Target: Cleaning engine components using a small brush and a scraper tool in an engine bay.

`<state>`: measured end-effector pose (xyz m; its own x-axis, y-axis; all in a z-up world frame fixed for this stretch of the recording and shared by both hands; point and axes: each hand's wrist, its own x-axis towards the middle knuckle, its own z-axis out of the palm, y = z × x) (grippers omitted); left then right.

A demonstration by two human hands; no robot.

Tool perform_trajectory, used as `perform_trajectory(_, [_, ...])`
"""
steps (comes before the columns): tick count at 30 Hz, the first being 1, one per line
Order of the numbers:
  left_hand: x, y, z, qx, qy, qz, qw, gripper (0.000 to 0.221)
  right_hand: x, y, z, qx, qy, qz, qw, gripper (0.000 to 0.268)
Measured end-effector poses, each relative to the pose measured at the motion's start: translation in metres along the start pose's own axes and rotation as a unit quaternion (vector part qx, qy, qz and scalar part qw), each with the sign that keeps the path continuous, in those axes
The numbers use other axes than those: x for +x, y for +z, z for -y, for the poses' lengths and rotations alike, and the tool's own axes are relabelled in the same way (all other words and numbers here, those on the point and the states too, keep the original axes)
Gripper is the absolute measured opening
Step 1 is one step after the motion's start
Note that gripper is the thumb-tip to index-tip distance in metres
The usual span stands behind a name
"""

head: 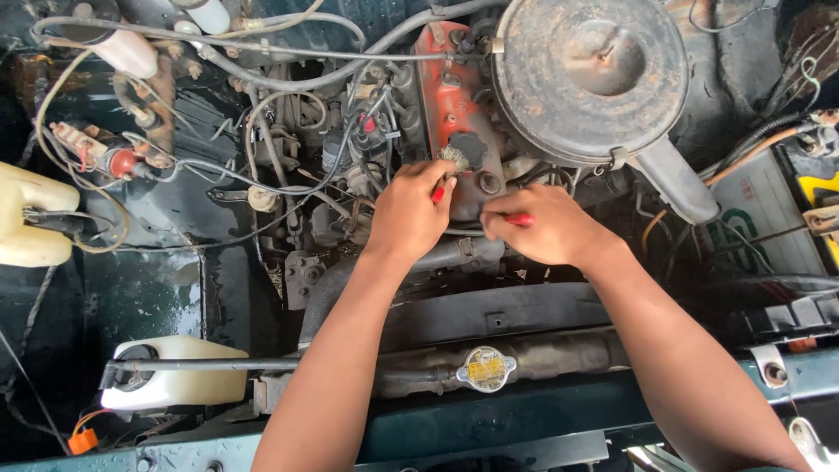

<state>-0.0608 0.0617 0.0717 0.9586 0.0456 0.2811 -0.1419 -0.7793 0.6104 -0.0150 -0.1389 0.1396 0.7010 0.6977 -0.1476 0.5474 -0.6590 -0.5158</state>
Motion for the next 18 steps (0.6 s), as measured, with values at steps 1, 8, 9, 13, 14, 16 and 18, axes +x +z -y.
perform_trajectory(1, [0.0,0.0,-0.001,0.001,-0.001,-0.002,1.0,0.021,0.0,0.003,-0.002,0.0,-0.002,0.0,1.0,0.026])
perform_trajectory(8, [-0.001,-0.002,-0.006,0.017,0.0,-0.026,1.0,0.019,0.007,0.025,-0.022,-0.015,-0.011,-0.234,0.972,0.015])
perform_trajectory(9, [-0.002,0.0,-0.006,0.008,0.008,-0.034,0.999,0.019,0.007,0.027,-0.023,0.009,0.009,-0.23,0.973,0.015])
perform_trajectory(13, [-0.001,0.007,-0.002,0.017,0.02,-0.04,0.999,0.017,0.001,0.011,0.003,0.054,0.029,-0.076,0.995,0.024])
perform_trajectory(14, [-0.002,0.009,0.0,0.009,0.026,-0.039,0.999,0.017,0.001,0.006,0.007,0.038,0.077,-0.061,0.994,0.026])
perform_trajectory(16, [-0.003,0.013,0.003,0.0,0.029,-0.036,0.999,0.016,0.001,0.005,0.001,0.021,0.127,-0.044,0.991,0.028])
perform_trajectory(18, [-0.003,0.015,0.006,-0.011,0.033,-0.029,0.999,0.014,0.002,0.011,-0.018,-0.021,0.176,-0.068,0.982,0.029])
